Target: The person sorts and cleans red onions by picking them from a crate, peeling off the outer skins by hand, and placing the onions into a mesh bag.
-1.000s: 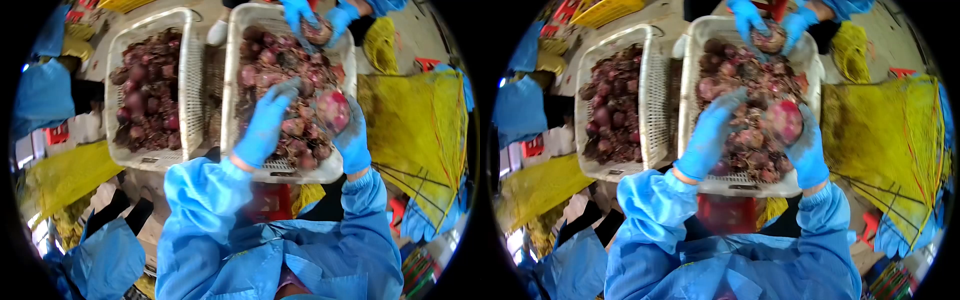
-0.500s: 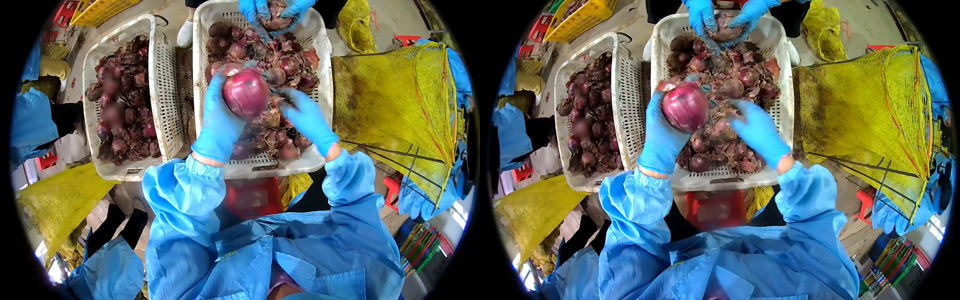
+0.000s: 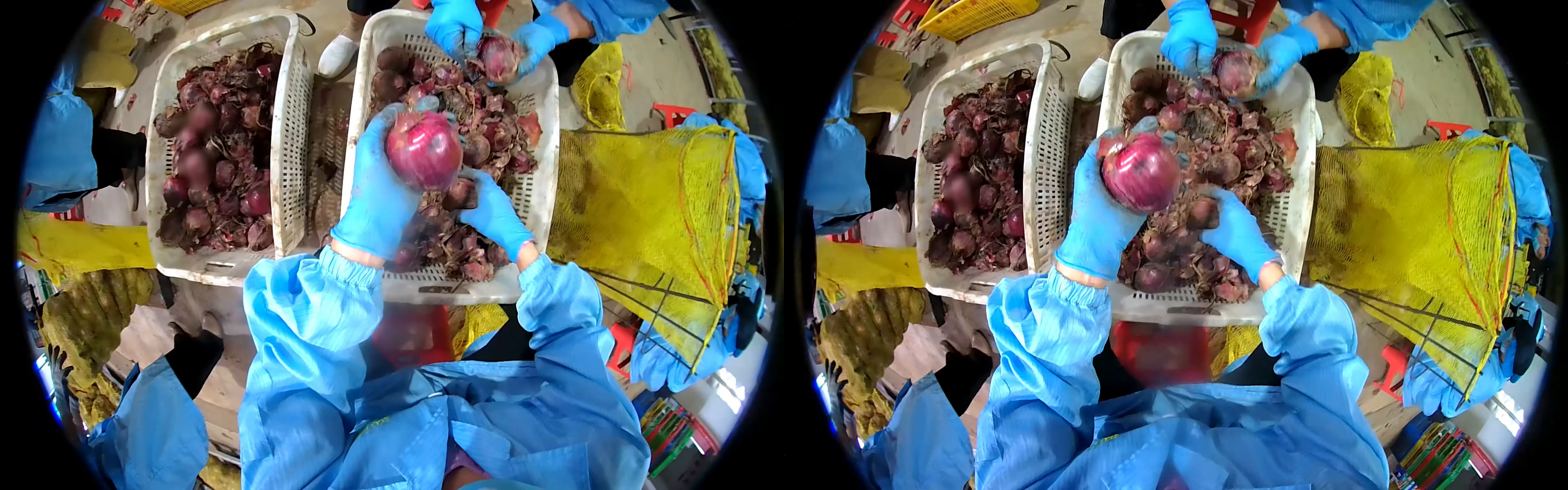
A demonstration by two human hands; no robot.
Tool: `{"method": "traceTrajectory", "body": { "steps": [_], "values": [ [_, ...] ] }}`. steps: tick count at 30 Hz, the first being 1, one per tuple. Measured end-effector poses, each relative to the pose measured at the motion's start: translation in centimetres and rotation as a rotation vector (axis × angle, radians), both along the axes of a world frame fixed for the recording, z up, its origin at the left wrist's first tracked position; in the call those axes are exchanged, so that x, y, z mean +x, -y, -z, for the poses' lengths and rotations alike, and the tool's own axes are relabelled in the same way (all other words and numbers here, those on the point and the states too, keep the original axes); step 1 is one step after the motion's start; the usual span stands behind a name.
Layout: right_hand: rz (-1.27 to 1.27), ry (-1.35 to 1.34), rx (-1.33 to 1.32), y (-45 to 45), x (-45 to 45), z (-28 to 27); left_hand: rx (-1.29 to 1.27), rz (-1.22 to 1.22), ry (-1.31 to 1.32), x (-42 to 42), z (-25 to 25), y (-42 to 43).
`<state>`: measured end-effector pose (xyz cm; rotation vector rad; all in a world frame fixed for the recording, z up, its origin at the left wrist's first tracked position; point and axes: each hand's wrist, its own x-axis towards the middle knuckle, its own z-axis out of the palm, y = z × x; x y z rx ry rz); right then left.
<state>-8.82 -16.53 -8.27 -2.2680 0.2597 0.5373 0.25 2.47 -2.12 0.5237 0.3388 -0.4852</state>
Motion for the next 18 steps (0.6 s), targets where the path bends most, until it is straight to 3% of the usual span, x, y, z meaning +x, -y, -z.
{"method": "traceTrajectory", "body": {
  "steps": [2, 3, 5, 7, 9, 12, 13, 16, 18],
  "values": [
    [0.192, 0.046, 0.394, 0.8, 0.8, -2.9, -0.107, 0.0, -0.097, 0.0, -0.7, -0.3],
    [0.203, 0.111, 0.469, 1.7, 1.1, -3.8, -0.173, 0.004, -0.161, -0.1, -1.4, -0.3],
    [0.405, 0.115, 0.869, 2.1, 1.3, -7.8, -0.084, 0.111, -0.144, -0.1, -2.5, 0.1],
    [0.437, 0.247, 1.006, 3.1, 0.9, -9.2, -0.101, 0.261, -0.09, -0.5, -1.6, 0.2],
    [0.522, 0.213, 1.38, 4.6, -0.3, -9.0, -0.047, 0.403, -0.081, -1.4, -1.3, 1.1],
    [0.685, 0.128, 1.376, 5.6, -2.0, -8.5, 0.052, 0.586, -0.096, -3.6, -0.7, 3.2],
    [0.612, 0.157, 1.324, 5.2, -1.8, -8.8, 0.182, 0.563, -0.129, -4.3, -1.0, 4.2],
    [0.472, 0.191, 1.135, 3.3, -0.9, -10.6, 0.045, 0.66, -0.318, -5.3, -0.5, 4.8],
    [0.368, 0.199, 0.86, 3.4, -0.8, -11.5, -0.023, 0.684, -0.303, -5.4, -0.4, 4.8]
  ]
}}
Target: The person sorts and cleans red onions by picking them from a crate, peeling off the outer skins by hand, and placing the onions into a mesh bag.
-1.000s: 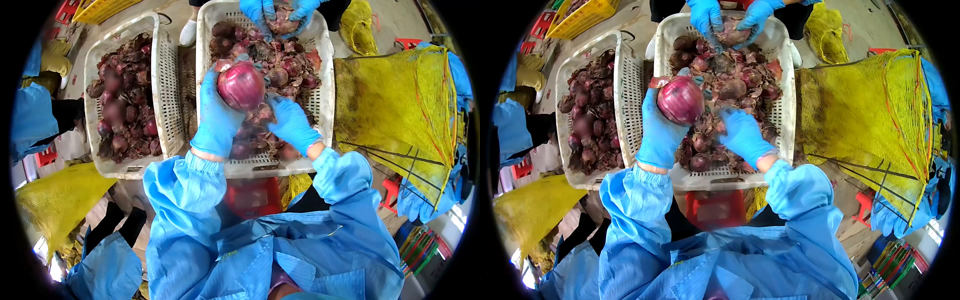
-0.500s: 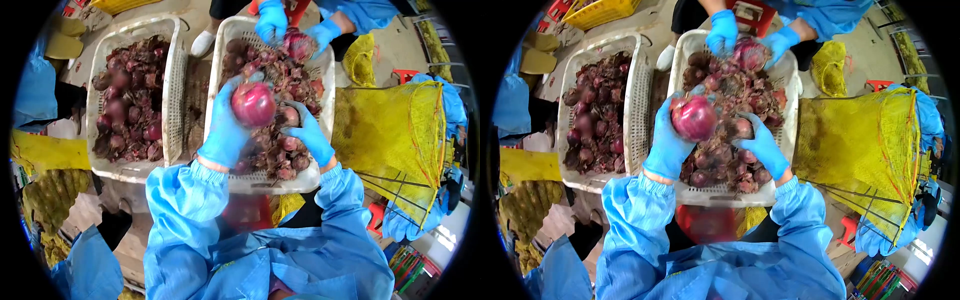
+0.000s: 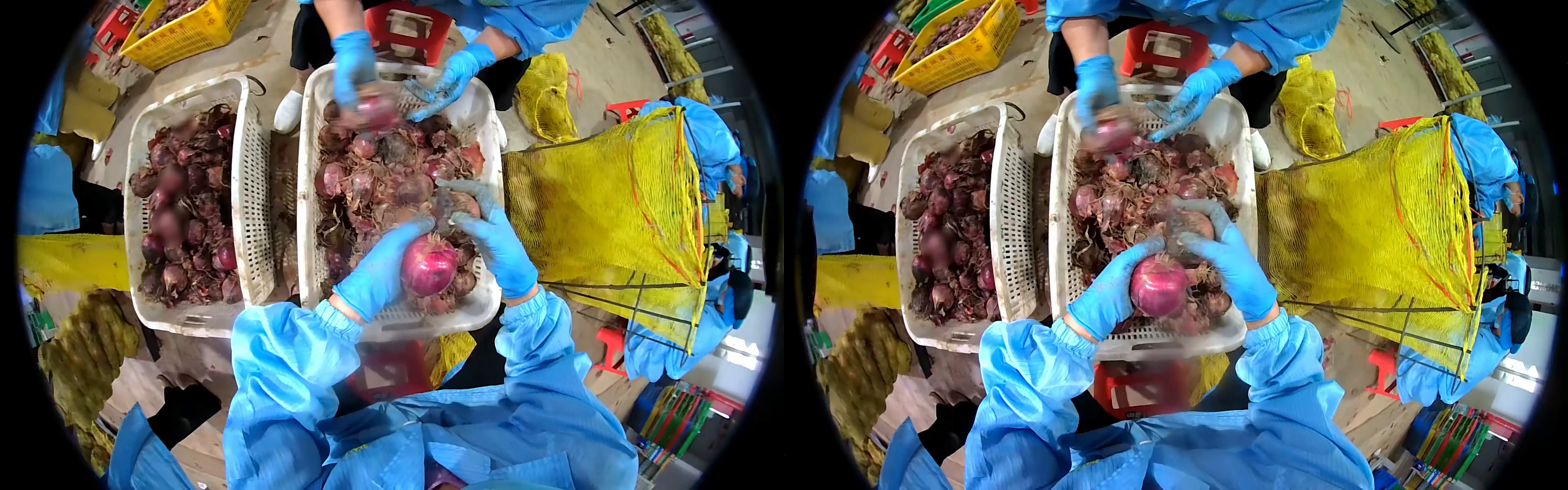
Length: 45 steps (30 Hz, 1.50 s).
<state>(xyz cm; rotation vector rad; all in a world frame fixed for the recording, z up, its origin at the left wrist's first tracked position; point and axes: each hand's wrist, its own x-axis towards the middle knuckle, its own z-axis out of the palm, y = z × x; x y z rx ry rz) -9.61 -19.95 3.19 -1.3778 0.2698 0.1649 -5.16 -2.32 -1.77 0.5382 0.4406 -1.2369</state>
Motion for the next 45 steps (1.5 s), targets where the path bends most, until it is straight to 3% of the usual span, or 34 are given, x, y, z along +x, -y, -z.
{"method": "traceTrajectory", "body": {
  "steps": [2, 5, 8, 11, 21, 25, 27, 33, 36, 45],
  "values": [
    [-0.04, 0.017, -0.157, 0.4, -0.1, 0.7, -0.072, -0.004, 0.045, 0.0, -0.3, 0.3],
    [0.03, -0.089, -0.032, 0.3, -0.3, 0.9, 0.047, -0.074, 0.282, -0.4, 0.3, 1.1],
    [0.092, -0.09, 0.025, -0.5, -0.5, 1.7, 0.086, -0.082, 0.329, -0.8, 1.3, 1.0],
    [0.093, 0.03, -0.235, -1.1, -0.5, 2.3, 0.142, -0.08, 0.394, -1.2, 1.6, 1.1],
    [0.133, 0.173, -0.248, -2.2, -0.2, 3.9, 0.098, -0.108, 0.578, -2.0, 2.1, 0.6],
    [0.043, 0.21, -0.364, -1.9, -0.4, 4.1, 0.061, -0.103, 0.531, -1.7, 0.7, 0.4],
    [-0.004, 0.057, -0.251, -2.2, 0.0, 2.3, -0.018, -0.124, 0.546, -1.8, 0.1, -0.4],
    [-0.016, 0.059, -0.331, -2.5, -0.2, 0.8, 0.042, -0.162, 0.55, -2.0, 1.5, 0.8],
    [-0.01, 0.057, -0.371, -2.8, -0.5, 0.5, -0.043, -0.161, 0.532, -2.2, 1.6, 0.7],
    [-0.034, 0.069, -0.333, -2.4, -0.7, 2.0, 0.091, -0.109, 0.65, -2.4, 1.6, 0.4]
  ]
}}
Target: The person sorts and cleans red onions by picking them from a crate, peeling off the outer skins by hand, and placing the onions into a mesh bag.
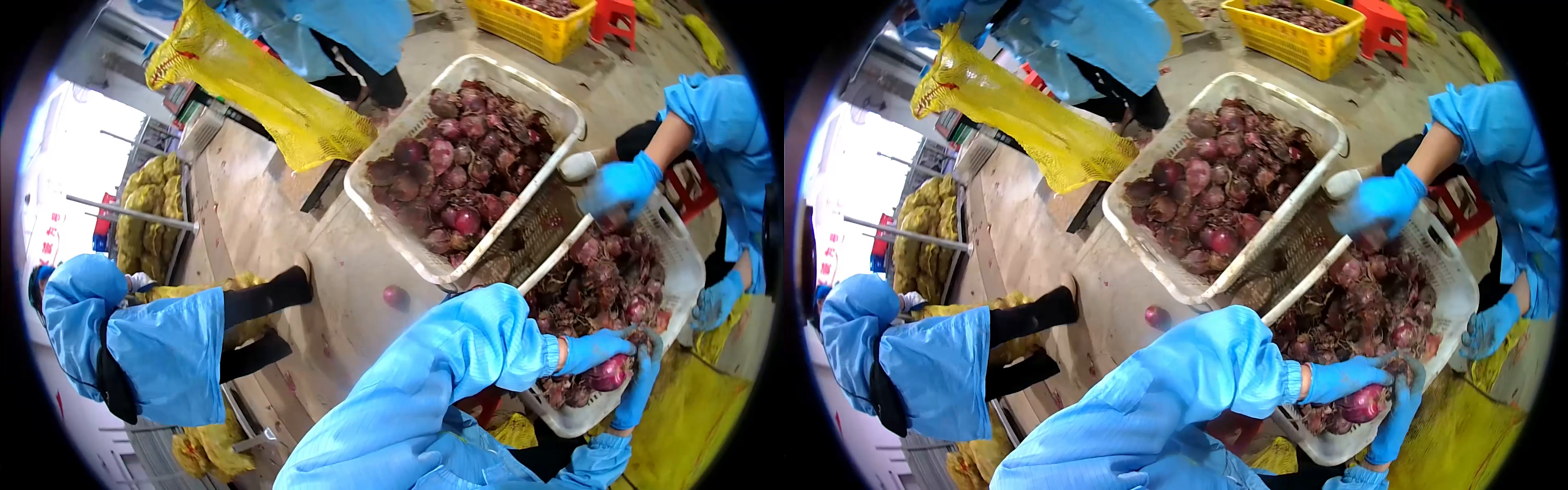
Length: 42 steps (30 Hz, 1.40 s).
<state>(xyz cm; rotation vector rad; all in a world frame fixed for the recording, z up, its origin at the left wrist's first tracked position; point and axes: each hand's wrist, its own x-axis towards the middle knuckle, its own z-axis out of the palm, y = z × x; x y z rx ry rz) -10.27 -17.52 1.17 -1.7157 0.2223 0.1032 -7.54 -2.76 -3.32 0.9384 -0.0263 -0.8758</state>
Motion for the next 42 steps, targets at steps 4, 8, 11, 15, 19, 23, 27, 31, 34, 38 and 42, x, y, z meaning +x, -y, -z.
{"method": "traceTrajectory", "body": {
  "steps": [4, 8, 11, 15, 19, 23, 27, 31, 34, 38, 42],
  "values": [
    [-0.031, -0.005, 0.054, 0.5, 0.0, 1.2, 0.083, 0.024, 0.027, 0.2, -0.7, -1.1],
    [-0.026, 0.019, -0.031, 0.1, 0.2, 1.2, 0.08, -0.067, 0.157, 0.1, 4.4, 2.5],
    [-0.029, 0.024, -0.069, 1.4, 0.2, 2.5, 0.072, -0.155, 0.241, -0.1, 4.6, 3.2],
    [-0.061, -0.012, -0.089, 0.8, 0.4, 1.8, 0.115, -0.227, 0.229, -0.8, 3.5, 3.5],
    [-0.116, 0.008, -0.219, 2.2, 0.3, 3.3, 0.204, -0.321, 0.253, -1.7, 2.9, 4.8],
    [-0.14, -0.019, -0.339, 2.3, 0.0, 3.2, 0.33, -0.438, 0.272, -2.5, 2.4, 6.5],
    [-0.157, -0.014, -0.433, 1.9, -0.5, 2.9, 0.501, -0.571, 0.281, -3.2, 1.9, 8.6],
    [-0.159, -0.026, -0.448, 2.3, -0.8, 3.2, 0.7, -0.729, 0.261, -3.5, 0.6, 10.0],
    [-0.158, -0.021, -0.451, 2.7, -0.6, 3.5, 0.898, -0.902, 0.221, -3.6, -1.3, 10.3],
    [-0.167, 0.003, -0.474, 2.8, -0.8, 3.3, 1.03, -0.906, 0.258, -4.1, 1.9, 15.0],
    [-0.179, 0.023, -0.473, 2.9, -1.1, 3.5, 0.696, -0.681, 0.23, -4.3, 5.2, 14.4]
  ]
}}
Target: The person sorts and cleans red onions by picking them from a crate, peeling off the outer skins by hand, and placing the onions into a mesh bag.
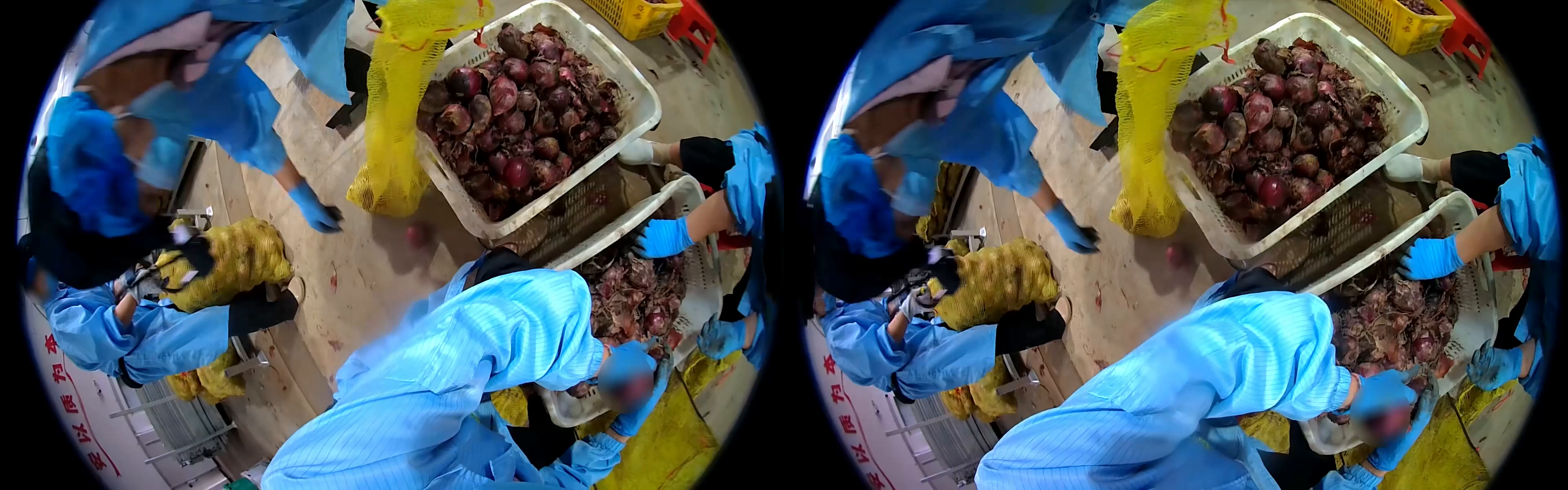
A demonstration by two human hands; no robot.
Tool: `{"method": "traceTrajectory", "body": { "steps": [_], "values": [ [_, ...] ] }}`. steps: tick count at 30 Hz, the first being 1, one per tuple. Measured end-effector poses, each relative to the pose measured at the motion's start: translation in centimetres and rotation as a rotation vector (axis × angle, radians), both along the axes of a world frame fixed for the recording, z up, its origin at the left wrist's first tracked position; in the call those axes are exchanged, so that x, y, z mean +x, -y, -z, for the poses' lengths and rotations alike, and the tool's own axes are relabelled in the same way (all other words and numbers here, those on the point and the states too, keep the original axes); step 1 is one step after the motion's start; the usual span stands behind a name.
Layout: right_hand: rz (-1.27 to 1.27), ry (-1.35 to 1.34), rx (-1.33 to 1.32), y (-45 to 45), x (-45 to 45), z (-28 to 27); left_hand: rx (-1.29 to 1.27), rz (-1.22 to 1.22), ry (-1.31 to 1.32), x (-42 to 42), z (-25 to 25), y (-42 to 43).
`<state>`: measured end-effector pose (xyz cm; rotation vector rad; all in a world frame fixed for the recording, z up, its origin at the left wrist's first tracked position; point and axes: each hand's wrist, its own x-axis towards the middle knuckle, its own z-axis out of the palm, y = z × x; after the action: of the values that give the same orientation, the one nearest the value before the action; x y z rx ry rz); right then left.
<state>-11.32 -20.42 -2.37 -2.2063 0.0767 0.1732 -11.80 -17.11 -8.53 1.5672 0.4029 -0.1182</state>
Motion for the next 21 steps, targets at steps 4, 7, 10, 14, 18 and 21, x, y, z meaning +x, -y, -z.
{"method": "traceTrajectory", "body": {
  "steps": [4, 7, 10, 14, 18, 21],
  "values": [
    [-0.013, 0.02, 0.012, -0.1, -0.2, -0.1, -0.103, 0.139, 0.031, 0.5, -0.5, -2.5],
    [-0.038, -0.042, 0.058, -0.4, 0.3, -1.0, -0.157, 0.233, 0.046, 0.2, -0.4, -4.0],
    [-0.019, -0.027, 0.123, 2.5, -0.3, 2.0, -0.215, 0.332, 0.069, 0.7, -0.6, -5.6],
    [-0.013, -0.021, 0.131, 1.9, 0.0, 1.2, -0.306, 0.466, 0.083, 1.7, -0.2, -8.7],
    [0.12, -0.009, 0.402, 0.9, -0.7, 0.7, -0.458, 0.553, 0.105, 2.3, 0.7, -9.7],
    [0.236, -0.075, 0.56, 0.7, -0.5, 0.4, -0.723, 0.491, -0.084, 3.1, -2.7, -11.4]
  ]
}}
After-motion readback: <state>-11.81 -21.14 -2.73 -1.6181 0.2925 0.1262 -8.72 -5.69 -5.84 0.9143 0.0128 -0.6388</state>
